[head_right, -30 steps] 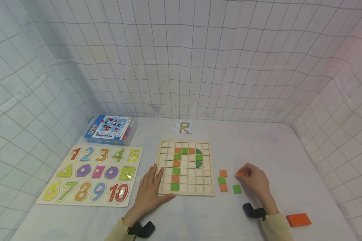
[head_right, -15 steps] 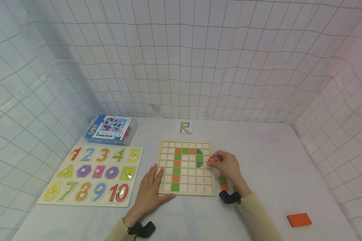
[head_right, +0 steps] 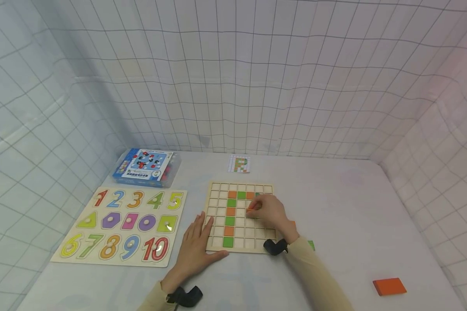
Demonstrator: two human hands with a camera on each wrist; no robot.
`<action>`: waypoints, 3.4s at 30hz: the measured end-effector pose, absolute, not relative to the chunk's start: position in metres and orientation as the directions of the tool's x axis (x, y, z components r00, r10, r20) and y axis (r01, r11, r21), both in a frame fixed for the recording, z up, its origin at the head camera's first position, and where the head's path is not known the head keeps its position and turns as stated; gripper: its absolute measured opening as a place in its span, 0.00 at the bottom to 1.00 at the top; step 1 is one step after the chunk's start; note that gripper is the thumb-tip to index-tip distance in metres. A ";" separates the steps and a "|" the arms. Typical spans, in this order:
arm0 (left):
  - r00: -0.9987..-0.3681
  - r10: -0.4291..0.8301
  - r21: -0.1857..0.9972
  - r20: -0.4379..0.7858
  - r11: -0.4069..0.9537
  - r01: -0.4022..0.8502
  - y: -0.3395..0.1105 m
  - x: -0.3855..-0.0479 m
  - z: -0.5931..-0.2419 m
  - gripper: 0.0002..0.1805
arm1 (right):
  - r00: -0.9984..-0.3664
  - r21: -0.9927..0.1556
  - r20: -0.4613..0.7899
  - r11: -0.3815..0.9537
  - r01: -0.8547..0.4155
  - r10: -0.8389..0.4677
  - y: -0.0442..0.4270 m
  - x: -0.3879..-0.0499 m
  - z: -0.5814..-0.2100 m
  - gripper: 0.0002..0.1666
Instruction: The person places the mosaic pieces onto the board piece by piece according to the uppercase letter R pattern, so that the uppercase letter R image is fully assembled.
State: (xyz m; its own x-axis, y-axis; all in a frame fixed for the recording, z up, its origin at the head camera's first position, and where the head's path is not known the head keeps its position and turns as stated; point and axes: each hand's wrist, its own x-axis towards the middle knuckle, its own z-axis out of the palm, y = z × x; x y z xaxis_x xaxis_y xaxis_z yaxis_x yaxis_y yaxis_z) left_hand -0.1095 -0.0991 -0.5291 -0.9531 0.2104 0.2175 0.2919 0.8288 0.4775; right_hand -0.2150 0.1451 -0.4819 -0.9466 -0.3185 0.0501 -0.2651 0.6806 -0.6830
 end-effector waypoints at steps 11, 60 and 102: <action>-0.955 0.206 0.468 0.212 0.837 0.285 -0.099 -0.110 -0.530 0.59 | -0.936 -0.559 0.070 0.764 -0.323 -0.344 0.141 -0.218 -0.479 0.09; -0.946 0.220 0.467 0.237 0.829 0.309 -0.100 -0.110 -0.527 0.57 | -0.951 -0.656 0.217 0.688 -0.310 -0.221 0.209 -0.192 -0.483 0.25; -0.948 0.221 0.469 0.229 0.828 0.306 -0.099 -0.111 -0.529 0.57 | -0.985 -0.500 -0.174 0.863 0.073 -0.017 0.242 -0.151 -0.481 0.26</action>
State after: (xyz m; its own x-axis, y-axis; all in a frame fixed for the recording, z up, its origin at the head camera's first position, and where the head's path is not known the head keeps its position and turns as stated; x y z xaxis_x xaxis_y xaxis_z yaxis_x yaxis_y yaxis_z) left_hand -0.1105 -0.0993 -0.5293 -0.9481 0.2205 0.2293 0.3061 0.8283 0.4692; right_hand -0.1508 0.2416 -0.4812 -0.9846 -0.0170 -0.1741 0.0734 0.8631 -0.4996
